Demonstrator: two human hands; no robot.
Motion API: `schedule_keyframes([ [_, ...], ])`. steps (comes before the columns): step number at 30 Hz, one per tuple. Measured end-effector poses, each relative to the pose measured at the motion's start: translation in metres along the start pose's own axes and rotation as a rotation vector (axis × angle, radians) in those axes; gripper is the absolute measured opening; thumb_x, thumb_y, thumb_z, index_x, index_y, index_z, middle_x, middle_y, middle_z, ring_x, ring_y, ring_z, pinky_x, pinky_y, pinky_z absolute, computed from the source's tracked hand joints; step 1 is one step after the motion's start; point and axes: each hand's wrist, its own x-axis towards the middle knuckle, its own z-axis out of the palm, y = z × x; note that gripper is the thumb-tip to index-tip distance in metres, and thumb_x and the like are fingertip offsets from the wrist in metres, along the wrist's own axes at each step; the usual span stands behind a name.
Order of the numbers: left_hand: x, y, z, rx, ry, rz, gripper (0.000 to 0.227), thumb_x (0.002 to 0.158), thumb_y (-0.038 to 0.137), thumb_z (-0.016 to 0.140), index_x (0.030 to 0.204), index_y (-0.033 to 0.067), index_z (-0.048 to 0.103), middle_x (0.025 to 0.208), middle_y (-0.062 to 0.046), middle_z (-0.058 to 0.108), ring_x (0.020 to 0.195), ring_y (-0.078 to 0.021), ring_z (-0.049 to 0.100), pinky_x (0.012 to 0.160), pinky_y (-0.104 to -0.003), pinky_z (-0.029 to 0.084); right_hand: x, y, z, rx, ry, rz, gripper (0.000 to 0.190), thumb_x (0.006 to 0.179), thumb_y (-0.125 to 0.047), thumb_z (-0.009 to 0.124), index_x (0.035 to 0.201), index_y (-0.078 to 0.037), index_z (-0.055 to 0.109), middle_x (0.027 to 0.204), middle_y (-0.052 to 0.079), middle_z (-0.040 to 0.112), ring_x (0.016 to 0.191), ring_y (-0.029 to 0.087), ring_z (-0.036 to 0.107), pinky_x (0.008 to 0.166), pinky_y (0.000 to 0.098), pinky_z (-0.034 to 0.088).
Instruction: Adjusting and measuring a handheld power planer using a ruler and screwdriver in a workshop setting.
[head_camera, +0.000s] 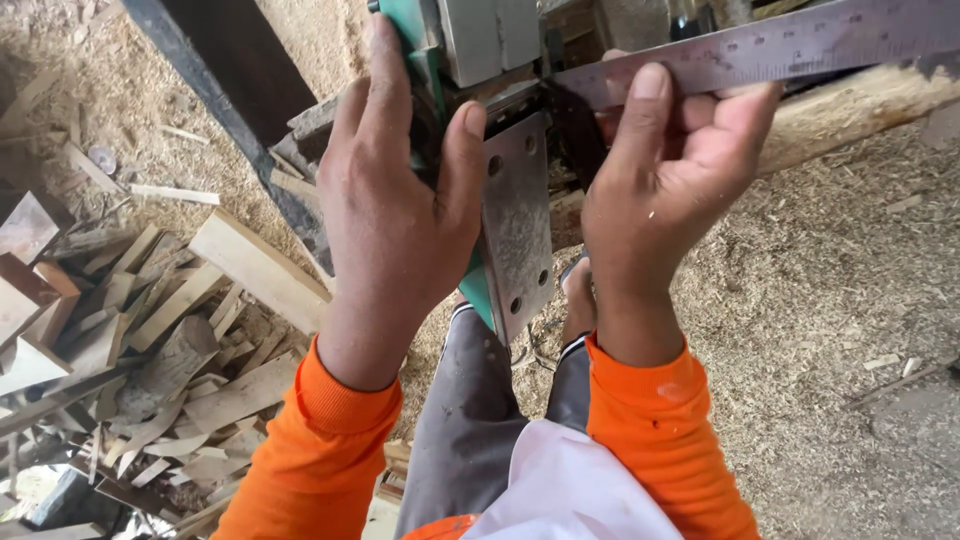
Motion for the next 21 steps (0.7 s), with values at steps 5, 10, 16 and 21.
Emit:
schedule_keyframes([
  [5,-0.005,-0.007,0.003,0.013,0.026,0.049,0.056,0.115,0.021,0.063,0.153,-0.01,0.034,0.112,-0.019,0.061,0.095,-0.0281,0.067,0.08,-0.037,0.053,-0.001,0.003,0.002,-0.045,-0.032,0.014,0.015,0.118,-0.006,0.058,0.123,0.002,0.046,0.095,0.009,0.07,0.078,0.011,0.069,0.066,0.0209,0.055],
  [10,-0.004,-0.008,0.006,0.051,0.023,0.03,0.057,0.115,0.02,0.062,0.155,-0.0116,0.035,0.108,-0.018,0.062,0.091,-0.0273,0.065,0.078,-0.037,0.051,-0.003,0.0,0.002,-0.027,0.034,-0.006,0.024,0.116,-0.006,0.058,0.133,0.002,0.044,0.106,0.008,0.067,0.086,0.01,0.068,0.072,0.022,0.057],
  [16,-0.003,-0.008,0.002,-0.009,0.023,0.018,0.063,0.113,0.022,0.064,0.157,-0.0129,0.035,0.104,-0.018,0.063,0.086,-0.0275,0.066,0.073,-0.038,0.052,-0.004,-0.02,0.001,0.0,0.001,0.052,0.014,0.115,-0.004,0.058,0.123,0.0,0.048,0.105,0.009,0.072,0.086,0.012,0.073,0.073,0.0222,0.061],
  [21,-0.005,-0.006,0.004,-0.008,0.034,0.061,0.06,0.111,0.017,0.064,0.154,-0.0115,0.034,0.111,-0.022,0.062,0.096,-0.0327,0.066,0.084,-0.041,0.054,-0.012,-0.047,0.01,0.008,0.01,0.032,0.019,0.114,-0.006,0.056,0.128,0.001,0.044,0.107,0.009,0.066,0.084,0.01,0.066,0.075,0.0207,0.06],
])
